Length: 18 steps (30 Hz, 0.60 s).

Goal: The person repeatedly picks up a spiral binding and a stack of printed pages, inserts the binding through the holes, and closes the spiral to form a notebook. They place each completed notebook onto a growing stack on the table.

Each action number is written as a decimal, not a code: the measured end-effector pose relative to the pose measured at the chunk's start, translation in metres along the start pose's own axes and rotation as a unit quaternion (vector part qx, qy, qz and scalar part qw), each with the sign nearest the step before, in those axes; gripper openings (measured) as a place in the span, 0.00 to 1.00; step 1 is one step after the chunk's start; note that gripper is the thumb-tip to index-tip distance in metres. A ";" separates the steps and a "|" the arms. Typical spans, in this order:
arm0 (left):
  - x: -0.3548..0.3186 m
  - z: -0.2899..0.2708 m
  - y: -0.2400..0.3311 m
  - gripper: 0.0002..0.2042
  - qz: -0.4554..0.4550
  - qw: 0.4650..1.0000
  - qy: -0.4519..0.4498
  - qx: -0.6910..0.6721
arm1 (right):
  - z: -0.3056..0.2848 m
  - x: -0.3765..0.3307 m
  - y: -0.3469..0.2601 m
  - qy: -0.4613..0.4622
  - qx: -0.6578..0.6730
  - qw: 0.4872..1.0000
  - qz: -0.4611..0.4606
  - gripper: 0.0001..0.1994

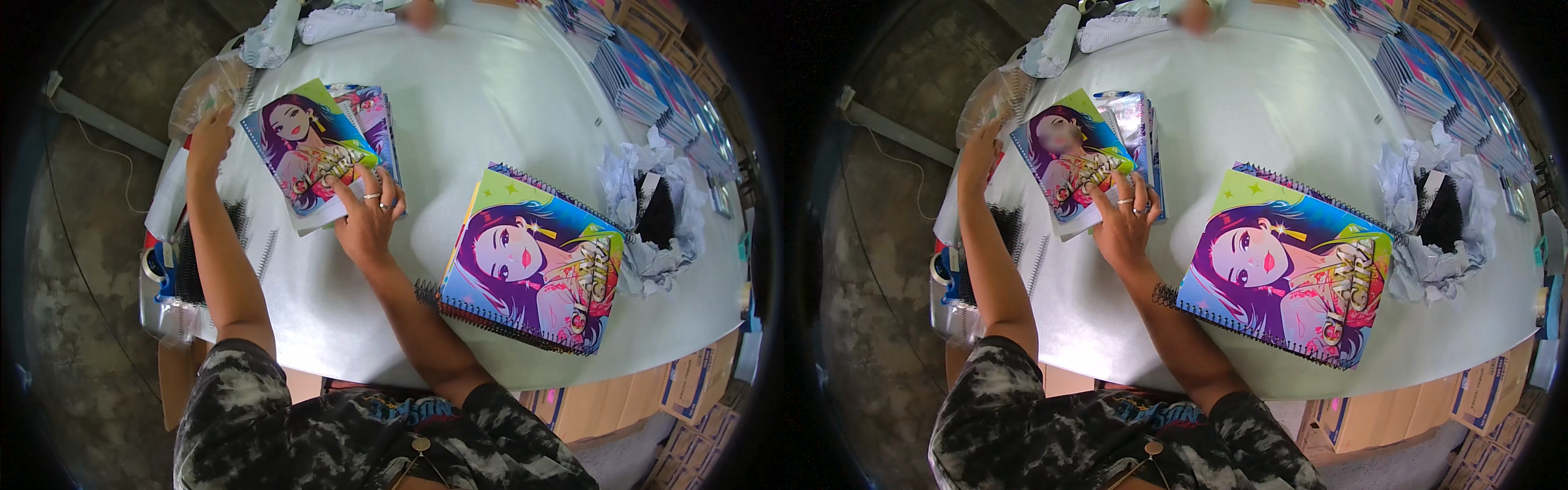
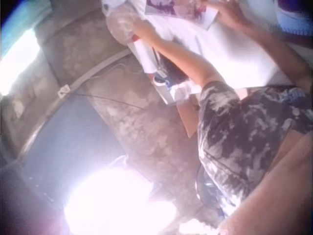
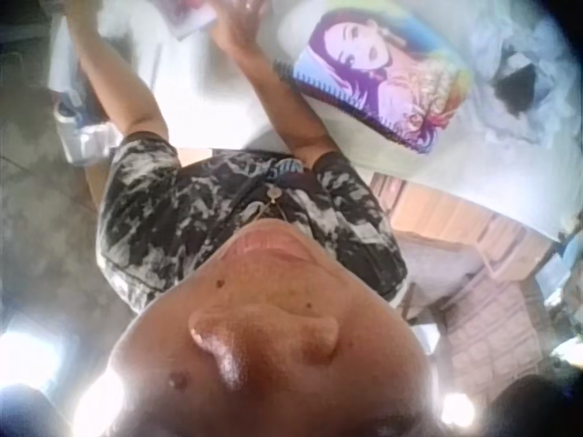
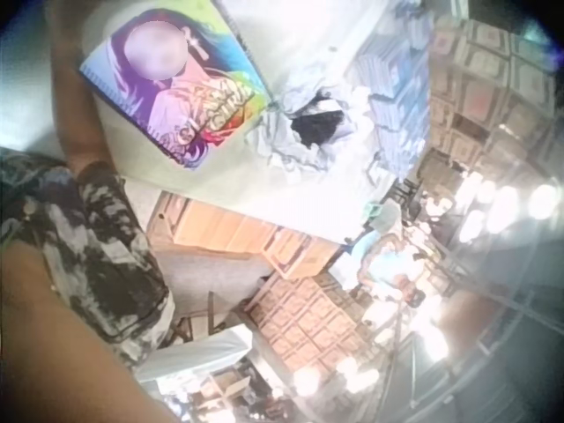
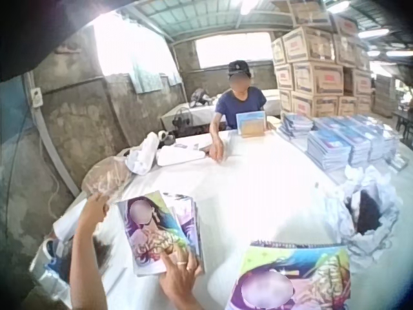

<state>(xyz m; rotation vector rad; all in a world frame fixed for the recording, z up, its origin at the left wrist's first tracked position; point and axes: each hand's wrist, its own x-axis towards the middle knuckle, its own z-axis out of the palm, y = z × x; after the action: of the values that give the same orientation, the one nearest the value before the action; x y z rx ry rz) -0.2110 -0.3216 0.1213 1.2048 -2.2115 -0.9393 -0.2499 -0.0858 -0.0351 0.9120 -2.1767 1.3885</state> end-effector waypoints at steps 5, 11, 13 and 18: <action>0.014 -0.019 -0.135 0.16 0.081 0.989 0.126 0.020 | 0.000 -0.008 -0.013 -0.015 -0.001 1.000 -0.006 0.25; -0.012 -0.030 -0.153 0.18 0.061 0.986 0.155 0.019 | -0.005 -0.007 -0.019 -0.026 -0.004 1.000 -0.009 0.25; -0.025 -0.007 -0.102 0.17 0.035 0.985 0.149 -0.076 | -0.003 0.003 -0.011 -0.016 -0.018 1.000 -0.009 0.24; -0.044 0.048 0.020 0.16 0.064 0.966 -0.036 -0.246 | 0.001 -0.002 -0.006 -0.003 -0.025 0.999 -0.020 0.23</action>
<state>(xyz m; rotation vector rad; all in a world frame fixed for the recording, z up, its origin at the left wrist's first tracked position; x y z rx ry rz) -0.2306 -0.2595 0.1017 0.7978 -1.9127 -1.3875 -0.2443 -0.0885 -0.0328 0.9370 -2.1749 1.3077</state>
